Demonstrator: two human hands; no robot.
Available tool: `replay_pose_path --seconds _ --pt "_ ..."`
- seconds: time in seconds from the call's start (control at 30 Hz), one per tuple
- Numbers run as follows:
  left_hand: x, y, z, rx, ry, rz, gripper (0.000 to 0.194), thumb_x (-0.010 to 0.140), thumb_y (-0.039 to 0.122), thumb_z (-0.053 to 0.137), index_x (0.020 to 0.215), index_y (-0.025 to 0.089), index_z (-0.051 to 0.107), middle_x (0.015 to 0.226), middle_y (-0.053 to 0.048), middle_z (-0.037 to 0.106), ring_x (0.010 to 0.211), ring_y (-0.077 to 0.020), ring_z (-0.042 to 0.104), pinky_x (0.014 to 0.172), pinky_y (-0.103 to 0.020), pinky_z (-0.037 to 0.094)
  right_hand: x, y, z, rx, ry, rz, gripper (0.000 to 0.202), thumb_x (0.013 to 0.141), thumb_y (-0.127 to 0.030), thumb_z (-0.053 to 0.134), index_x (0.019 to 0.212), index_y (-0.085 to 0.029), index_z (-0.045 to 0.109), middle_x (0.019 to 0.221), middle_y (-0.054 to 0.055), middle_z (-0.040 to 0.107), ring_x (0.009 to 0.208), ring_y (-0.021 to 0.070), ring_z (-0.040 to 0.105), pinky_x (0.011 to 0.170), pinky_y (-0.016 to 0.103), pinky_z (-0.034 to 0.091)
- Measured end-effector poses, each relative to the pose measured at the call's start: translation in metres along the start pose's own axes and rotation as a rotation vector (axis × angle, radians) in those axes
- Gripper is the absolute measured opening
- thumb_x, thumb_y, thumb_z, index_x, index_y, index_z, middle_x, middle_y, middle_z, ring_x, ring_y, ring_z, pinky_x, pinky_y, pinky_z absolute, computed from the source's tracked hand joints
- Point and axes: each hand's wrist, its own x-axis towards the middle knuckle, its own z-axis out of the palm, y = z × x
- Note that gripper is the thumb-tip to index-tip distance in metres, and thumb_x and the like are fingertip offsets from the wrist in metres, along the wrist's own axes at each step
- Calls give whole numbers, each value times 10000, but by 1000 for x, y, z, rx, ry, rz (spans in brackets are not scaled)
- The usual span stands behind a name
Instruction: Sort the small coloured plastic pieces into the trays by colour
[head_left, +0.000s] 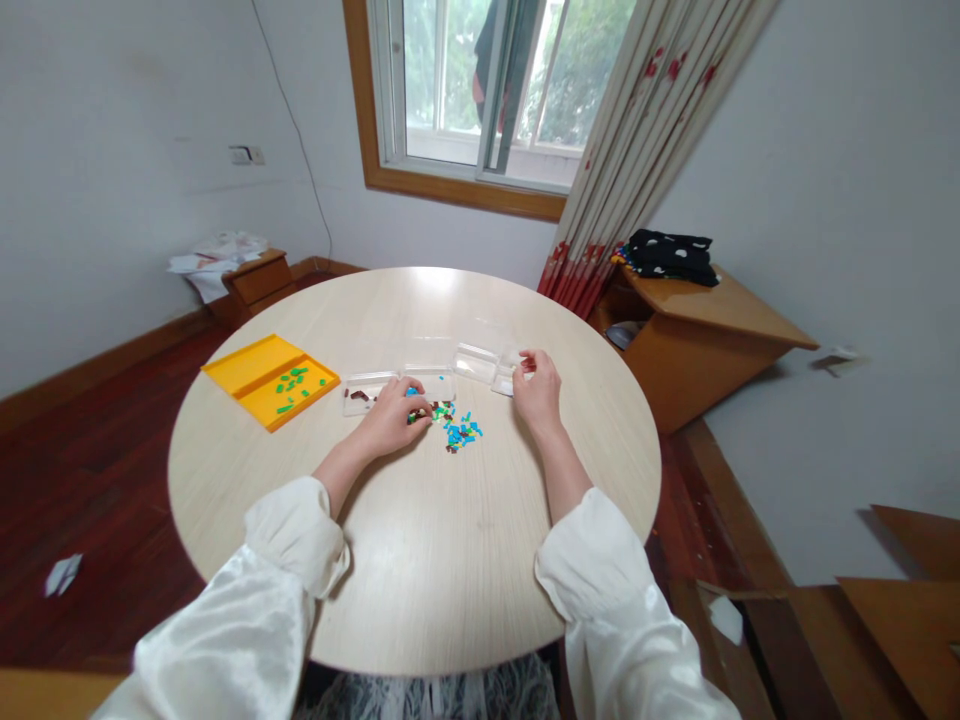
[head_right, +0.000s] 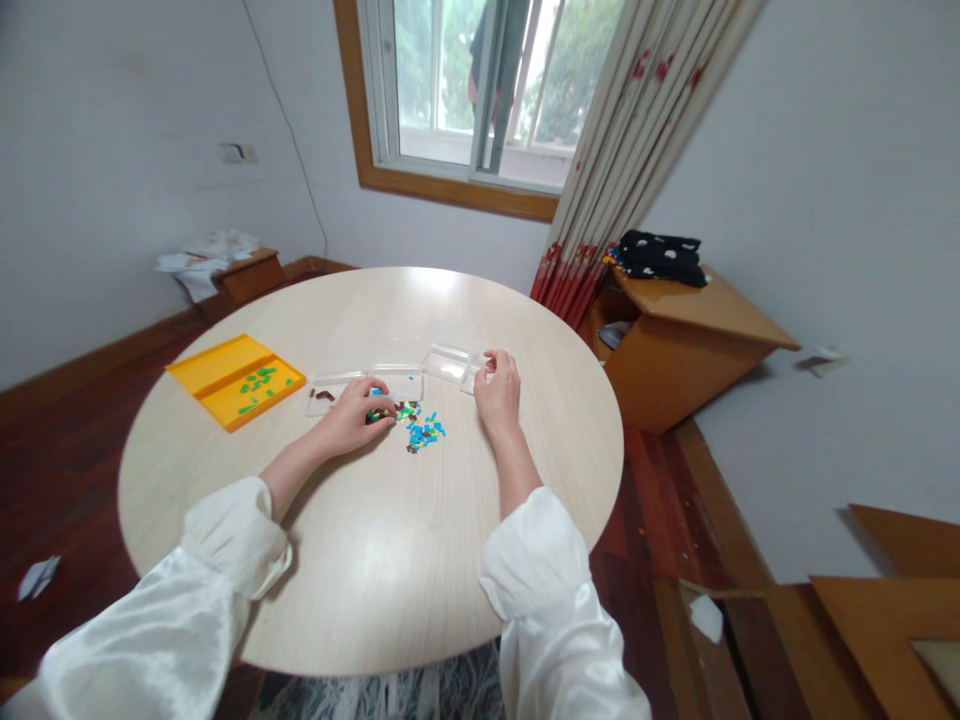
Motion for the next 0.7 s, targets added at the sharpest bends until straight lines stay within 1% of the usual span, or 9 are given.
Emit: replay_pose_path --seconds 0.1,0.3,0.57,0.7 --pt "0 -1 0 25 -20 -5 129 771 251 574 785 199 690 1044 -91 506 982 -254 466 898 -435 388 0 -2 0 14 -7 4 249 712 -92 431 922 -148 551 839 69 565 774 181 532 784 324 436" --pt "1 0 1 31 -41 -18 131 770 222 559 701 191 666 1048 -88 508 969 -254 471 891 -442 384 -1 -4 0 55 -35 4 254 713 -93 427 927 -154 549 842 64 564 773 178 535 780 321 439" --pt "2 -1 2 8 -38 25 104 782 187 558 755 180 658 1022 -87 540 941 -228 490 866 -410 386 -3 -6 2 80 -54 2 257 717 -104 429 938 -154 552 841 60 564 769 174 534 767 317 439" --pt "3 -1 1 12 -69 19 101 781 195 574 735 180 662 972 -73 566 923 -220 498 861 -404 380 -3 -5 4 96 -54 4 252 708 -108 439 929 -147 554 819 50 560 743 164 531 755 315 440"
